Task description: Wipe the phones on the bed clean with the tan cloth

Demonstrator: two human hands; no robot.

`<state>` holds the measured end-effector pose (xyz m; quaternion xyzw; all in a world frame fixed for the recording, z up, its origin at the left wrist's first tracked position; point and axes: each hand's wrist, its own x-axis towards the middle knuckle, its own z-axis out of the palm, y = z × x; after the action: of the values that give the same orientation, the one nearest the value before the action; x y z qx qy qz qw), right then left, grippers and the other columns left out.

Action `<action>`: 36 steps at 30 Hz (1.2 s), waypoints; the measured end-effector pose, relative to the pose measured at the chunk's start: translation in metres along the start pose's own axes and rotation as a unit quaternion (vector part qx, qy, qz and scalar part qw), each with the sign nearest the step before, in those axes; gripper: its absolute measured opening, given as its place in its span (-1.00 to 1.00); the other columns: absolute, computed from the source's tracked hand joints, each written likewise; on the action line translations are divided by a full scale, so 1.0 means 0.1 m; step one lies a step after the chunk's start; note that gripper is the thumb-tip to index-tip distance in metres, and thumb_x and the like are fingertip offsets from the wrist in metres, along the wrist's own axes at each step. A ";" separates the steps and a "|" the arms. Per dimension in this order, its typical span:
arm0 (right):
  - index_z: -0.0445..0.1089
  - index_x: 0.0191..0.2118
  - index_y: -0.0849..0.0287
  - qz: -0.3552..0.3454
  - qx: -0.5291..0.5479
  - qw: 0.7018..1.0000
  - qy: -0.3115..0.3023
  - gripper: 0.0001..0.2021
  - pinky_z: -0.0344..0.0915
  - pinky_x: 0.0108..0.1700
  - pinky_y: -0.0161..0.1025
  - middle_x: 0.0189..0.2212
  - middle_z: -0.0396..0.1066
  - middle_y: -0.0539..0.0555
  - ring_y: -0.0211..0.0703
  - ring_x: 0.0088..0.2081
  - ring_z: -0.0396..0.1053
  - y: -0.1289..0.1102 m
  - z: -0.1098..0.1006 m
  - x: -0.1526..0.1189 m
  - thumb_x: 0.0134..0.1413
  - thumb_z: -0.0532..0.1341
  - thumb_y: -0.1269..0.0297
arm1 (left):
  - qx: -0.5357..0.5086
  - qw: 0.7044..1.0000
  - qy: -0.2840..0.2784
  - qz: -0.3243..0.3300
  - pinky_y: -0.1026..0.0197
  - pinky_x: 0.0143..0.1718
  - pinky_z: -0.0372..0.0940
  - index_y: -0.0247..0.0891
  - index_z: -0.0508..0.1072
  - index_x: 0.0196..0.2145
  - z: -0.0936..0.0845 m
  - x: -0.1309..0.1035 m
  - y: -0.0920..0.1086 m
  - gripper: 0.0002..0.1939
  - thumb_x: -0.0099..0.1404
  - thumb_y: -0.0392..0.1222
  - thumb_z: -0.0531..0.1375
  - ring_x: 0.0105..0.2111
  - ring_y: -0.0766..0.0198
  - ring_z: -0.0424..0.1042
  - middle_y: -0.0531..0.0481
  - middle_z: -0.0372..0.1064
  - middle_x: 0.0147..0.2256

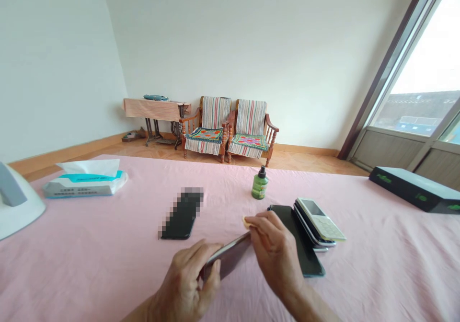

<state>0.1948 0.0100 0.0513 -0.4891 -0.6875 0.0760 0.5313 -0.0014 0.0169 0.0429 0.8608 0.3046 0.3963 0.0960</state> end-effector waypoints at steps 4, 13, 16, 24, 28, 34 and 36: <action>0.44 -0.20 0.16 0.019 -0.057 0.998 0.028 -0.82 0.33 -0.31 -0.30 -0.31 0.37 0.10 -0.19 -0.33 0.38 0.25 -0.14 0.05 0.17 0.10 0.40 | 0.057 0.998 -0.016 -0.030 0.31 -0.47 0.24 -0.25 0.40 -0.39 -0.06 0.05 -0.07 -0.82 0.31 -0.31 0.02 -0.51 0.30 0.33 0.03 0.32 -0.51; 0.43 -0.18 0.17 0.020 -0.137 0.990 0.004 -0.79 0.32 -0.24 -0.26 -0.30 0.33 0.10 -0.16 -0.29 0.36 0.32 -0.18 -0.06 0.19 0.06 0.39 | 0.077 0.996 -0.034 -0.039 0.32 -0.51 0.14 -0.23 0.35 -0.45 -0.04 -0.01 -0.14 -0.79 0.35 -0.30 0.04 -0.56 0.34 0.29 0.09 0.24 -0.54; 0.43 -0.17 0.17 0.028 -0.146 0.989 0.010 -0.80 0.31 -0.26 -0.26 -0.29 0.33 0.10 -0.17 -0.30 0.35 0.32 -0.19 -0.04 0.19 0.07 0.39 | 0.082 0.996 -0.027 -0.022 0.30 -0.51 0.13 -0.23 0.33 -0.43 -0.02 -0.03 -0.11 -0.81 0.34 -0.33 0.04 -0.56 0.33 0.29 0.08 0.23 -0.53; 0.39 -0.15 0.15 -0.048 -0.115 0.992 -0.006 -0.77 0.31 -0.23 -0.26 -0.32 0.33 0.08 -0.18 -0.28 0.34 0.18 -0.04 -0.14 0.17 0.05 0.50 | 0.076 0.997 -0.010 0.001 0.31 -0.52 0.14 -0.21 0.31 -0.38 0.01 -0.03 -0.11 -0.85 0.33 -0.36 0.05 -0.54 0.31 0.30 0.08 0.24 -0.52; 0.40 -0.22 0.14 -0.029 -0.111 0.993 0.000 -0.79 0.30 -0.26 -0.26 -0.34 0.33 0.06 -0.19 -0.31 0.34 0.17 -0.07 -0.11 0.13 0.08 0.52 | 0.075 0.997 -0.011 0.011 0.31 -0.53 0.13 -0.21 0.30 -0.39 0.01 -0.05 -0.10 -0.84 0.33 -0.37 0.05 -0.53 0.31 0.30 0.08 0.24 -0.52; 0.38 -0.23 0.14 -0.042 -0.098 0.994 -0.007 -0.78 0.29 -0.25 -0.26 -0.34 0.33 0.05 -0.19 -0.30 0.33 0.16 -0.10 -0.11 0.13 0.06 0.54 | 0.087 0.996 -0.016 0.013 0.31 -0.52 0.14 -0.22 0.31 -0.38 0.02 -0.06 -0.09 -0.85 0.33 -0.37 0.05 -0.53 0.31 0.31 0.08 0.24 -0.52; 0.37 -0.26 0.13 -0.038 -0.090 0.995 -0.021 -0.79 0.28 -0.26 -0.27 -0.35 0.33 0.04 -0.19 -0.31 0.32 0.14 -0.09 -0.12 0.12 0.06 0.54 | 0.089 0.996 -0.014 0.013 0.31 -0.52 0.15 -0.22 0.32 -0.37 0.02 -0.07 -0.09 -0.86 0.33 -0.37 0.05 -0.53 0.31 0.31 0.07 0.24 -0.52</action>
<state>0.2101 0.0046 0.0382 -0.5068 -0.7208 0.0035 0.4729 -0.0073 0.0202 0.0330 0.8753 0.3261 0.3567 0.0181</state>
